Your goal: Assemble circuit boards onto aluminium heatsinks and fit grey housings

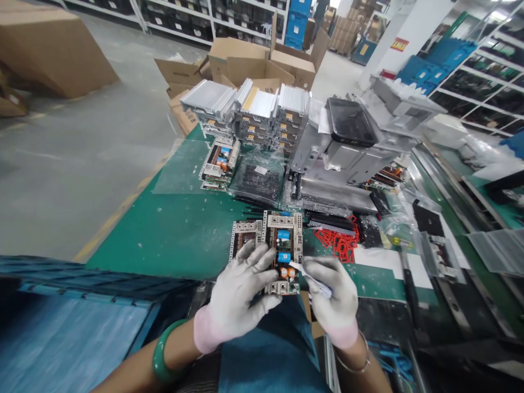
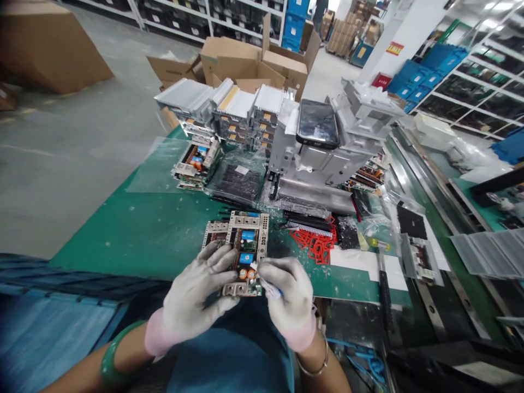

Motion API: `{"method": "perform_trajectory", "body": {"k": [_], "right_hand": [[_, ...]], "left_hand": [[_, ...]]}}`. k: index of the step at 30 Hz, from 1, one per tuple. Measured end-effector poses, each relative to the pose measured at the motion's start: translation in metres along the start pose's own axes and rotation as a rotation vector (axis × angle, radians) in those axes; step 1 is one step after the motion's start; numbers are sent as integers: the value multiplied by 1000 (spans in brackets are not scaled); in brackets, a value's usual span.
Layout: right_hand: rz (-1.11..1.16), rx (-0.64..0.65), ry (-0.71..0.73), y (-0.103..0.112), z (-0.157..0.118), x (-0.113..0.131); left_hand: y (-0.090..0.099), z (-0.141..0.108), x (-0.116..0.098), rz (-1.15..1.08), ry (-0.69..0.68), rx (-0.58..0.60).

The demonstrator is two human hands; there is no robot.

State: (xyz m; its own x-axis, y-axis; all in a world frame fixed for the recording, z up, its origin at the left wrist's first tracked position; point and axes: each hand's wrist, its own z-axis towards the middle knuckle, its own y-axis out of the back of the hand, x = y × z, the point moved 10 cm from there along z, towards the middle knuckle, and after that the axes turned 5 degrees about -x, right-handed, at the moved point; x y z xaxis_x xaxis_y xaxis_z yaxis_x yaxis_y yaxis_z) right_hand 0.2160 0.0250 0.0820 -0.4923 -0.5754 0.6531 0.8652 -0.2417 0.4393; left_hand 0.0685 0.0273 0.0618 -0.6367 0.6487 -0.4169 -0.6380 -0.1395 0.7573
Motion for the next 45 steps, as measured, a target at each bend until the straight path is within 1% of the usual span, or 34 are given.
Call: {"method": "perform_trajectory", "body": {"k": [2,5,12,16,18,21,24,27,29,30,34,37,39,42,43,45], "right_hand": [[-66,36,64,-4,3,8],[-151,55,91,-9,6,9],[-171,-23,175,-9,1,15],[-220,-34,228,-10,0,18],[-234,-30,253,-11,-1,20],[-200,-8,276,-11,-3,21],[-126,4,292,-9,-3,22],[-93,-5,242,-4,5,18],[-103,30,207,-4,14,16],[-120,71,213,-7,18,17],[-227,270,303,-22,31,24],[-233,325,350,-27,37,25],[-191,322,363,-27,38,25],[-135,257,333,-23,40,23],[-112,228,304,-21,39,22],[-34,176,189,-18,37,14]], "left_hand": [[0,1,-2,31,-16,-1],[-2,0,-6,84,-47,4],[-1,-2,-8,48,-44,-26],[-3,-3,-7,13,-29,-10],[-3,-4,-6,2,-29,-21],[1,-4,-4,-18,-20,-72],[10,-2,-2,-42,-6,-133],[14,0,-1,-66,1,-140],[12,-1,-1,-64,-5,-107],[10,-2,-1,-59,-6,-87],[5,-4,0,-50,-3,-33],[4,-2,-3,-69,-9,-9],[7,-2,-5,-83,-12,-24],[11,-6,-5,-114,-23,-69],[12,-8,-4,-127,-29,-88],[14,-13,-1,-164,-34,-134]]}}
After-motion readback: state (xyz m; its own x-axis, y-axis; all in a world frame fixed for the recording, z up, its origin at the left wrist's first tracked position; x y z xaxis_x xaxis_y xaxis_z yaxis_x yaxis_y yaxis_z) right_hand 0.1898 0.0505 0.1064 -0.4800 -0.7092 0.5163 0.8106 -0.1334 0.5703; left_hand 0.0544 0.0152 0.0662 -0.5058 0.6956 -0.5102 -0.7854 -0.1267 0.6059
